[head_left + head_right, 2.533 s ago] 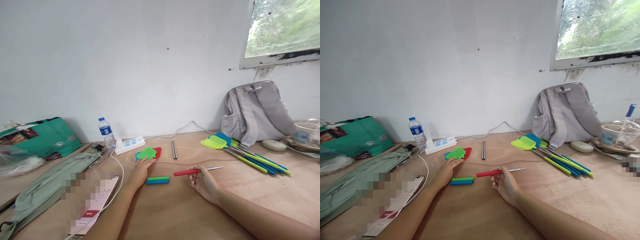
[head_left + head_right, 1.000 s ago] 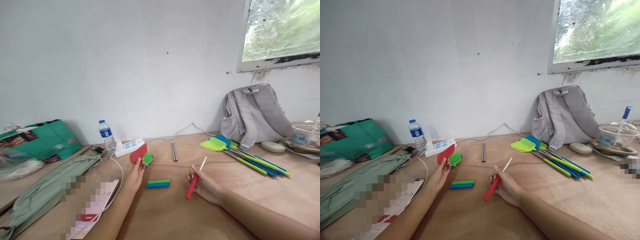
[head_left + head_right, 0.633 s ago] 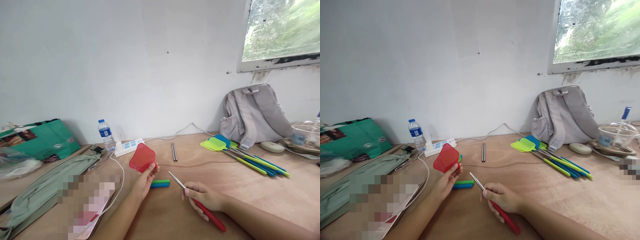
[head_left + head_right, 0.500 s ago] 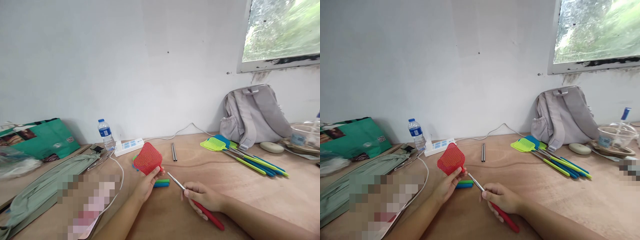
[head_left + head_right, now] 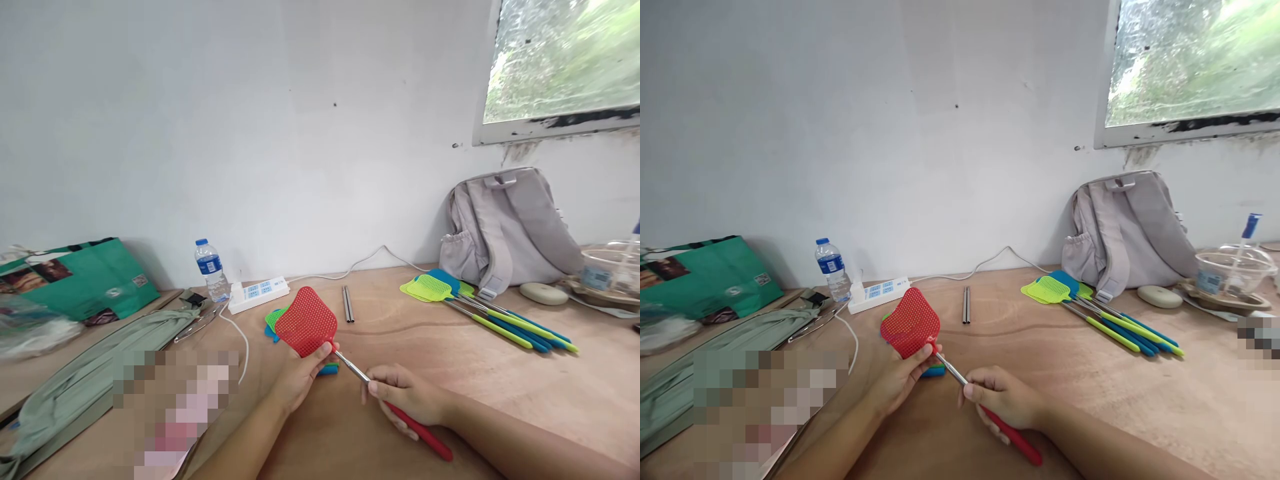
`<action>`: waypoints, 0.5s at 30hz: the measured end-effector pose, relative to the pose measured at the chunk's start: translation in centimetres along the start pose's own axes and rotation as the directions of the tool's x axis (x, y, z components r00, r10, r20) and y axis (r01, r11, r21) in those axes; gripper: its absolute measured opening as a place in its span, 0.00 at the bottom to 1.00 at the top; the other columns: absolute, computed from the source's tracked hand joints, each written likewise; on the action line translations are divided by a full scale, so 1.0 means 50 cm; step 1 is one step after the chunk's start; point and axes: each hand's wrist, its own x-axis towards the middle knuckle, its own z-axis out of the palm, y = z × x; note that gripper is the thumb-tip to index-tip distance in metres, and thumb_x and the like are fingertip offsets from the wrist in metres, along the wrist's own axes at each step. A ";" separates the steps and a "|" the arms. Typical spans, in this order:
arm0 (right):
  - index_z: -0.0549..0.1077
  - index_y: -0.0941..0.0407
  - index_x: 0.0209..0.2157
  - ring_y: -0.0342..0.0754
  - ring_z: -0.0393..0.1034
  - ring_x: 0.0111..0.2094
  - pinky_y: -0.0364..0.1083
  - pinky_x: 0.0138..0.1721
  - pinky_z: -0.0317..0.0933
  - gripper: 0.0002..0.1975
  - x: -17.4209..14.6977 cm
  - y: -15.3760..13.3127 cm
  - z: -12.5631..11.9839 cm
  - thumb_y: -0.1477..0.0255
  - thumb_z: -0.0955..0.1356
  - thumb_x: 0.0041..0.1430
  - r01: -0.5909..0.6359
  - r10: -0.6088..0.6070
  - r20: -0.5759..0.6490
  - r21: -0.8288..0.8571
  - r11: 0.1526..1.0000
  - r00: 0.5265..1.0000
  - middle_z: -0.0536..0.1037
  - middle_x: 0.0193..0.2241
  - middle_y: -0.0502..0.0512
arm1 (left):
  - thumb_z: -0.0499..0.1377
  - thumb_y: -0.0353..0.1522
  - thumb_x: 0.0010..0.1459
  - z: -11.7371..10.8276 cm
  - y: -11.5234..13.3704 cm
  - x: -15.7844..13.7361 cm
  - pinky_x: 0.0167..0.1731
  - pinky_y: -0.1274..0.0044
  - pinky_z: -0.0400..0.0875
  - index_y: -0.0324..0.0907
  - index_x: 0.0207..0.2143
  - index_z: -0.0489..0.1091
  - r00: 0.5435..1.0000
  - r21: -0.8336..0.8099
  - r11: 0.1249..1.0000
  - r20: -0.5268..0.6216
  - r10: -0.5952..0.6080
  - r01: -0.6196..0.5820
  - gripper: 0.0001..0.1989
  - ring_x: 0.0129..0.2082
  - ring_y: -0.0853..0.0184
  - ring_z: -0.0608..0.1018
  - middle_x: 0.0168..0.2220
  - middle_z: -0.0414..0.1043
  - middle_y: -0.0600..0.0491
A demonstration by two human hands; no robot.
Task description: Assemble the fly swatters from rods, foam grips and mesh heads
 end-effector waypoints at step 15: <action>0.64 0.58 0.31 0.35 0.50 0.06 0.33 0.08 0.43 0.19 -0.001 0.003 -0.007 0.54 0.61 0.56 0.041 -0.041 0.034 0.017 0.999 0.999 0.62 0.09 0.40 | 0.69 0.32 0.38 0.013 -0.017 -0.014 0.37 0.74 0.72 0.37 0.28 0.74 0.993 0.012 0.994 0.043 -0.106 0.106 0.13 0.32 0.67 0.77 0.29 0.76 0.52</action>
